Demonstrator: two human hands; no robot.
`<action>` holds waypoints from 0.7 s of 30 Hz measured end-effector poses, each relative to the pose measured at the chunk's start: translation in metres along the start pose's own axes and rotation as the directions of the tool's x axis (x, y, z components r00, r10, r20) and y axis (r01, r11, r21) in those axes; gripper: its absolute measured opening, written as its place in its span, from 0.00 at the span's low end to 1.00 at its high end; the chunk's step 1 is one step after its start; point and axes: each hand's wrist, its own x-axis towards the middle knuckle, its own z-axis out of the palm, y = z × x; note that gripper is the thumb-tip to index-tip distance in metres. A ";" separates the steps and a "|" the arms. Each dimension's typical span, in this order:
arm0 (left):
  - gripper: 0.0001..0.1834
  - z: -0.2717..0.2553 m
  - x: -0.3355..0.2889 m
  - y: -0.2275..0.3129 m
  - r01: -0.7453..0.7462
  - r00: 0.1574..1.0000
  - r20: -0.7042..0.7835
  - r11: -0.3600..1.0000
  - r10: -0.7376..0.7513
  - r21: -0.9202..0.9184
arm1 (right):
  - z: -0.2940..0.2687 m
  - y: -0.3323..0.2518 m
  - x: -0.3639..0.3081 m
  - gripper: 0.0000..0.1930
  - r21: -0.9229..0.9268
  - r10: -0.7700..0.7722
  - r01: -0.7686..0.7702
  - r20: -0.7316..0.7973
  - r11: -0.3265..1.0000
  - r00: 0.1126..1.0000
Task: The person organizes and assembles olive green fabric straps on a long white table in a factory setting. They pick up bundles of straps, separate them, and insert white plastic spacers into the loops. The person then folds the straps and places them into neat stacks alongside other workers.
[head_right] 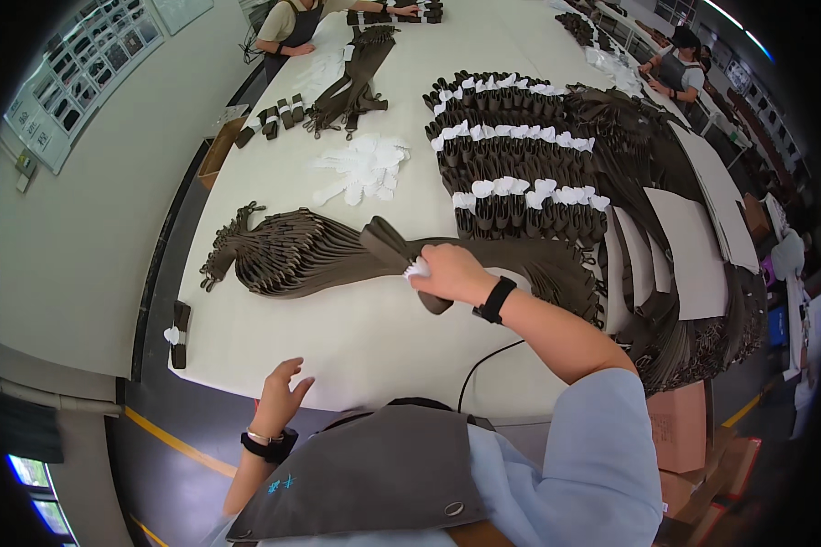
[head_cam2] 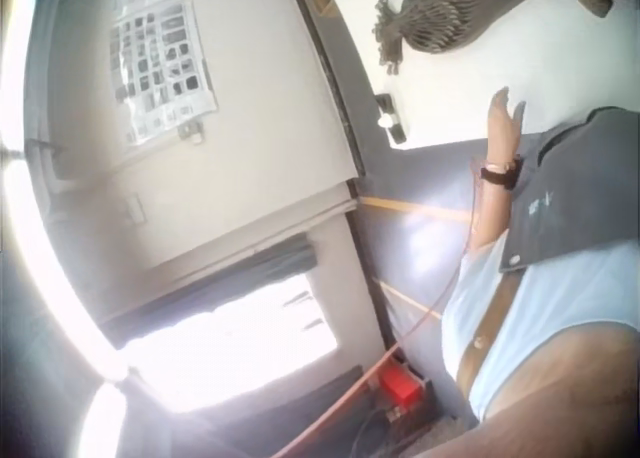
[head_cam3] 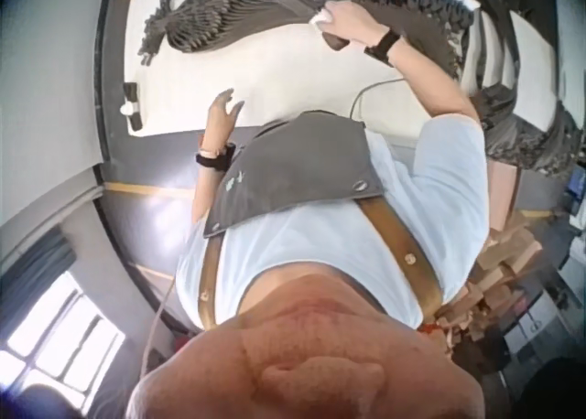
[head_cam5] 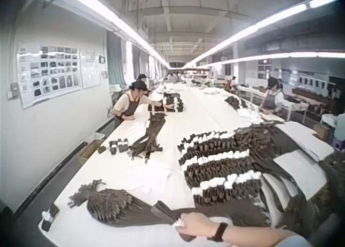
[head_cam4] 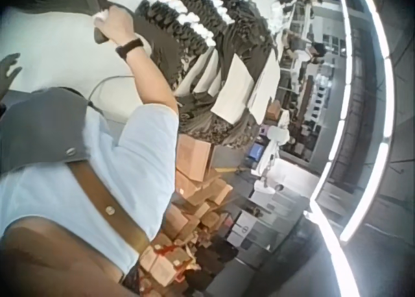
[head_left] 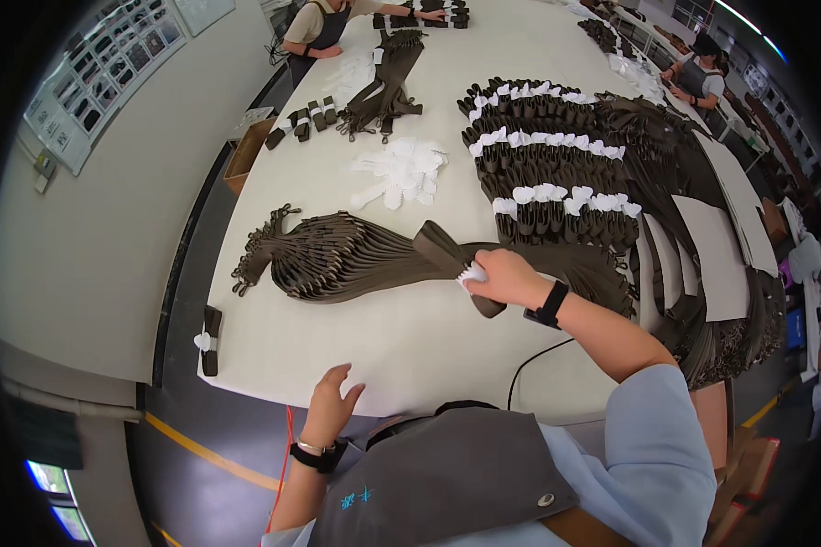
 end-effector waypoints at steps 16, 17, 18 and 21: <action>0.21 -0.029 0.039 0.103 0.084 0.956 0.211 0.496 0.205 -0.864 | 0.033 -0.098 -0.120 0.21 0.557 -0.035 -0.011 0.072 0.830 0.997; 0.22 -0.031 0.039 0.106 0.061 0.953 0.189 0.462 0.237 -0.885 | 0.033 -0.103 -0.123 0.21 0.562 0.000 -0.048 0.086 0.826 0.996; 0.21 -0.033 0.040 0.108 0.051 0.953 0.181 0.463 0.242 -0.885 | 0.028 -0.110 -0.124 0.21 0.566 0.033 -0.084 0.099 0.820 0.995; 0.19 -0.038 0.039 0.110 0.027 0.948 0.168 0.458 0.270 -0.889 | 0.020 -0.123 -0.127 0.21 0.566 0.099 -0.149 0.119 0.811 0.988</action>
